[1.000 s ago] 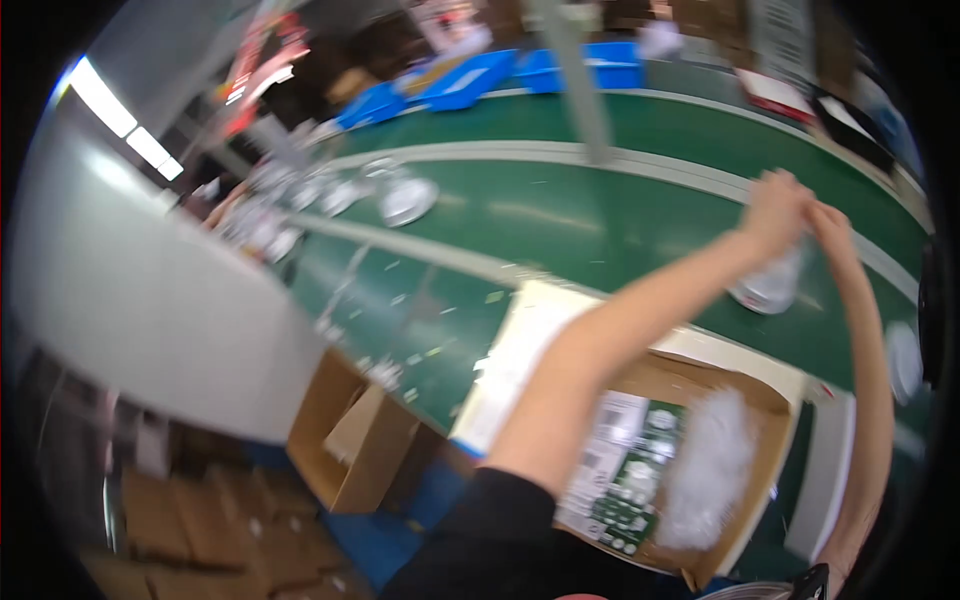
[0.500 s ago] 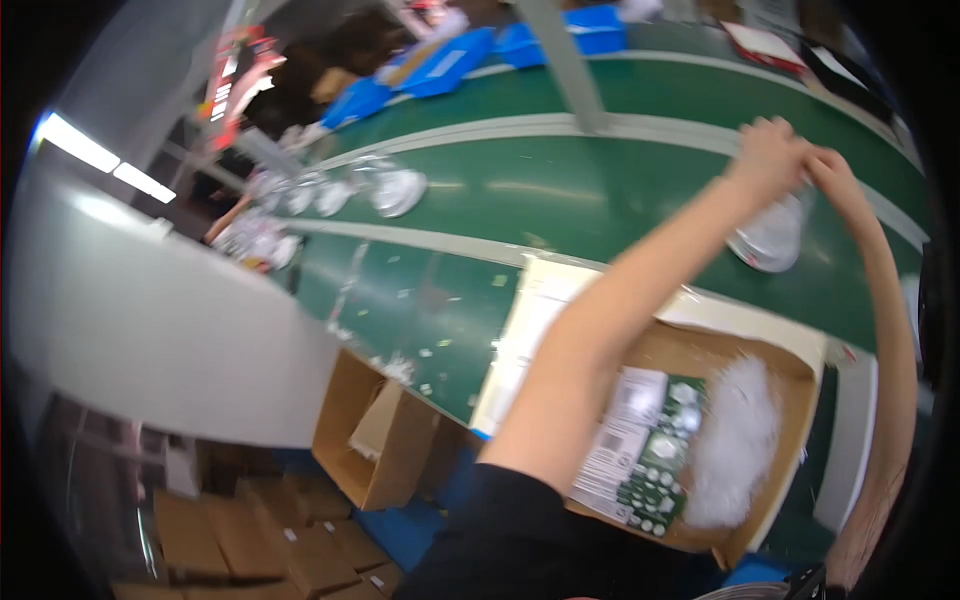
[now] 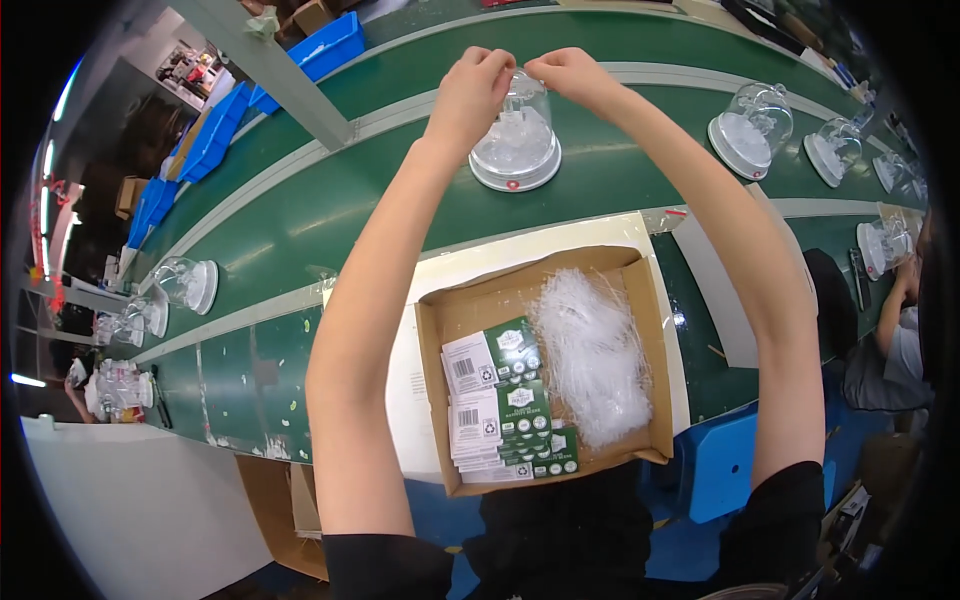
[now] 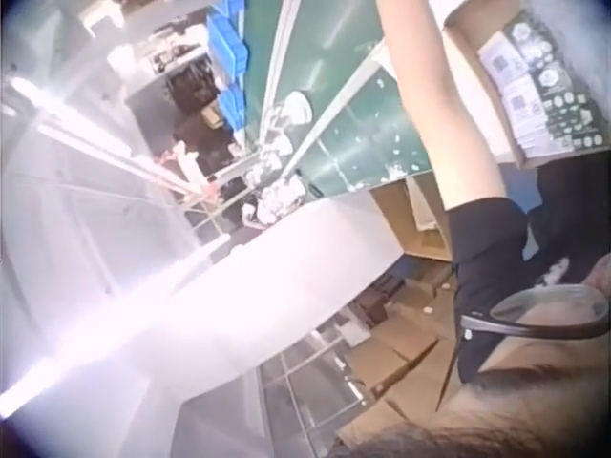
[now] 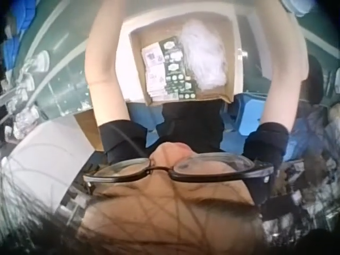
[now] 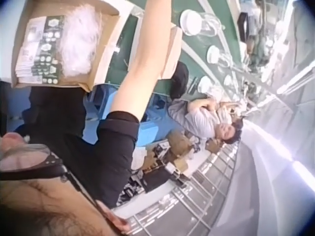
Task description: Assembling and packaging light components on an assembly line.
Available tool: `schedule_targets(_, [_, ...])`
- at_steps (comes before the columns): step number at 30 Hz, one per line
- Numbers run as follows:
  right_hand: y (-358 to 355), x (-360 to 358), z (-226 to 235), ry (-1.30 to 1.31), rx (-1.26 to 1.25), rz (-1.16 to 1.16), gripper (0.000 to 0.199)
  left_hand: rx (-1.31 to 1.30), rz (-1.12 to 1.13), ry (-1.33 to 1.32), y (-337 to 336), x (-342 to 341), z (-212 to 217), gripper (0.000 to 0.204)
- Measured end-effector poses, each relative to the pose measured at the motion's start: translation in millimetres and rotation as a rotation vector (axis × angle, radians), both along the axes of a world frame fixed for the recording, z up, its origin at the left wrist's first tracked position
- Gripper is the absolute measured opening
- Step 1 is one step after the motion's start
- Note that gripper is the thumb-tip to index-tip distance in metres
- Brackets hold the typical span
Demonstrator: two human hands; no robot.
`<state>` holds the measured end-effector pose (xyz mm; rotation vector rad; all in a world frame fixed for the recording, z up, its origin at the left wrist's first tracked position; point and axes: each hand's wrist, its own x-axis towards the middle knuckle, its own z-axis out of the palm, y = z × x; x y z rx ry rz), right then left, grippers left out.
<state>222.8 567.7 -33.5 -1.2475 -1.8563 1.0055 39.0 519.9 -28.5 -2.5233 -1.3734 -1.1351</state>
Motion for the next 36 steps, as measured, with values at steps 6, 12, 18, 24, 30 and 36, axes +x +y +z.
schedule_targets(6, [-168, 66, 3, 0.001, 0.272, 0.140, 0.016, -0.190, -0.115, -0.321, -183, -2, -1, 0.046])
schedule_targets(12, [-361, 109, -7, -0.252, 0.233, 0.118, 0.010, -0.758, -0.041, 0.018, -382, -29, -27, 0.052])
schedule_targets(18, [-459, 84, -49, 0.005, 0.088, -0.346, 0.007, -0.491, -0.030, -0.001, -414, -15, -52, 0.027])
schedule_targets(24, [-450, 72, -36, -0.112, 0.312, -0.356, 0.014, -0.444, 0.095, -0.319, -430, -26, -40, 0.026])
schedule_targets(30, [-379, 92, -21, -0.515, 0.512, -0.279, 0.028, -0.892, 0.092, -1.180, -472, 10, -35, 0.040])
schedule_targets(36, [-347, 95, -34, -0.643, 0.449, -0.110, 0.014, -0.883, -0.065, -1.234, -484, 11, -58, 0.018])
